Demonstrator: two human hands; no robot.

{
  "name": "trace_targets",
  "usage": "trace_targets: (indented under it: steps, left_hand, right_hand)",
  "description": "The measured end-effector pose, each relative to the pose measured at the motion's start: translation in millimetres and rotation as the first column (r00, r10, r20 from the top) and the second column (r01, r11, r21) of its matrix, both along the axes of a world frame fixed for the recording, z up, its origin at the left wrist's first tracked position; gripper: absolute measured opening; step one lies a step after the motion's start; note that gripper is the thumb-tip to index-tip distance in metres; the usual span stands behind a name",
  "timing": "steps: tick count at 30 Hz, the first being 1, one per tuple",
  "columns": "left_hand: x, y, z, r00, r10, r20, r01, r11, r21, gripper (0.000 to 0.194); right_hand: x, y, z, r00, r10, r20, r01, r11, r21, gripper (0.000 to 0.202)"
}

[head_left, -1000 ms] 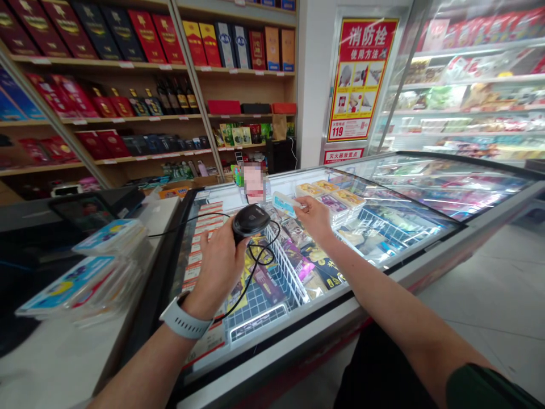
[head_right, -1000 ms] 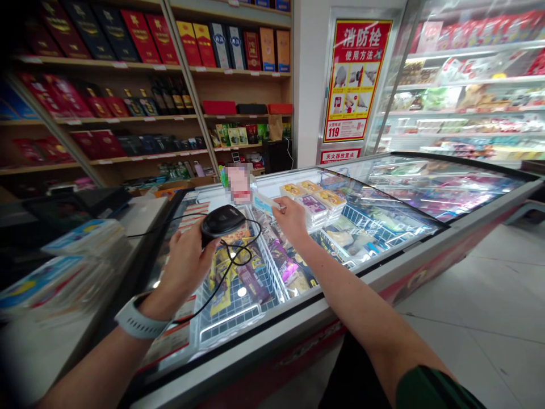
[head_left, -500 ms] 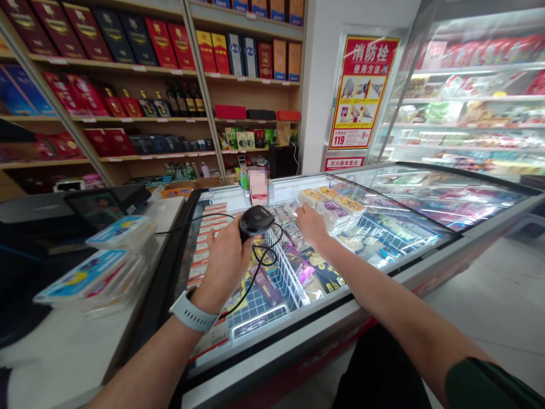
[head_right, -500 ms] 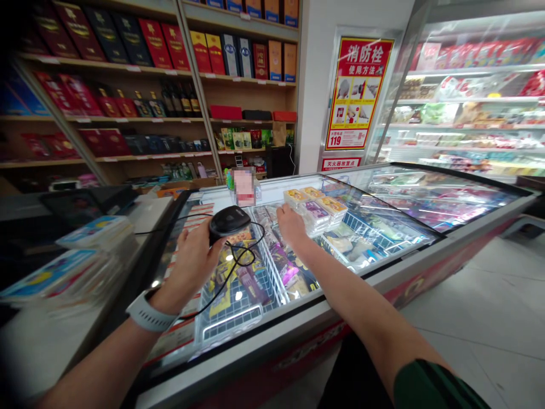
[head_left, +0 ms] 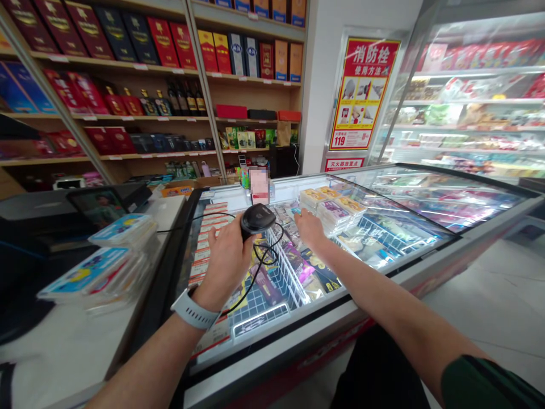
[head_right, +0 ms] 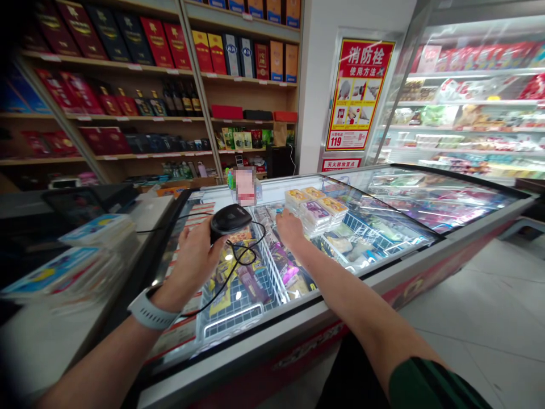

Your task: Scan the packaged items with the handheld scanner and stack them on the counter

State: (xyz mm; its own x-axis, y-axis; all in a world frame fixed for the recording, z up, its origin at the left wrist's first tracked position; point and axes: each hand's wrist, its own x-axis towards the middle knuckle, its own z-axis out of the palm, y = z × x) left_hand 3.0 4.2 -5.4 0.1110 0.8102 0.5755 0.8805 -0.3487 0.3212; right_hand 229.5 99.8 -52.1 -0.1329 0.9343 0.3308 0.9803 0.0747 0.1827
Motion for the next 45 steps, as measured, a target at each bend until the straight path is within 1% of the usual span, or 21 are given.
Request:
trace_targets:
  steps: [7,11,14,16,19,22,29,32,35,41,45]
  left_hand:
    - [-1,2,-2.8,1.000,0.002,-0.021,-0.002,1.000,0.023,0.048]
    - [-2,3,-4.4,0.999,0.009,-0.043,-0.008,1.000,0.027,0.050]
    - [-1,3,-3.7,0.999,0.009,-0.044,-0.008,1.000,0.021,0.049]
    - [-1,2,-2.5,0.999,0.006,-0.044,-0.005,1.000,0.022,0.050]
    - [0,1,-1.4,0.999,0.003,-0.047,-0.003,1.000,0.012,0.050]
    - [-1,1,-1.7,0.999,0.008,-0.041,-0.008,1.000,0.005,0.050]
    - [-1,2,-1.8,1.000,0.002,-0.028,-0.002,1.000,-0.003,0.050]
    - [-1,0,0.1,1.000,0.003,-0.023,-0.003,1.000,-0.002,0.049]
    - [-1,-2,1.9,1.000,0.001,-0.007,-0.001,1.000,-0.010,0.047]
    - [0,-4,4.3,1.000,0.014,0.017,-0.014,1.000,0.007,0.047]
    - [0,-7,6.3,1.000,0.020,0.016,-0.020,1.000,0.011,0.046]
  right_hand:
    - [9,9,-1.1,0.996,-0.058,-0.069,0.058,0.998,-0.005,0.033]
    - [12,10,-4.2,0.991,-0.053,-0.127,0.054,0.998,0.008,0.032]
    - [12,7,-10.1,0.983,-0.027,-0.184,0.033,0.999,0.032,0.026]
    - [13,7,-15.4,0.972,-0.018,-0.236,0.032,0.998,0.056,0.026]
    - [16,11,-23.0,0.946,-0.036,-0.321,0.063,0.995,0.073,0.030]
    - [22,18,-27.2,0.922,-0.069,-0.382,0.106,0.991,0.077,0.032]
    - [34,24,-25.4,0.893,-0.080,-0.442,0.138,0.985,0.102,0.030]
    - [35,23,-23.7,0.887,-0.061,-0.458,0.125,0.986,0.110,0.030]
    - [33,20,-22.3,0.879,-0.014,-0.477,0.086,0.988,0.129,0.029]
    - [22,14,-19.4,0.852,0.119,-0.509,-0.034,0.984,0.174,0.026]
    - [9,9,-12.8,0.846,0.182,-0.501,-0.111,0.979,0.169,0.024]
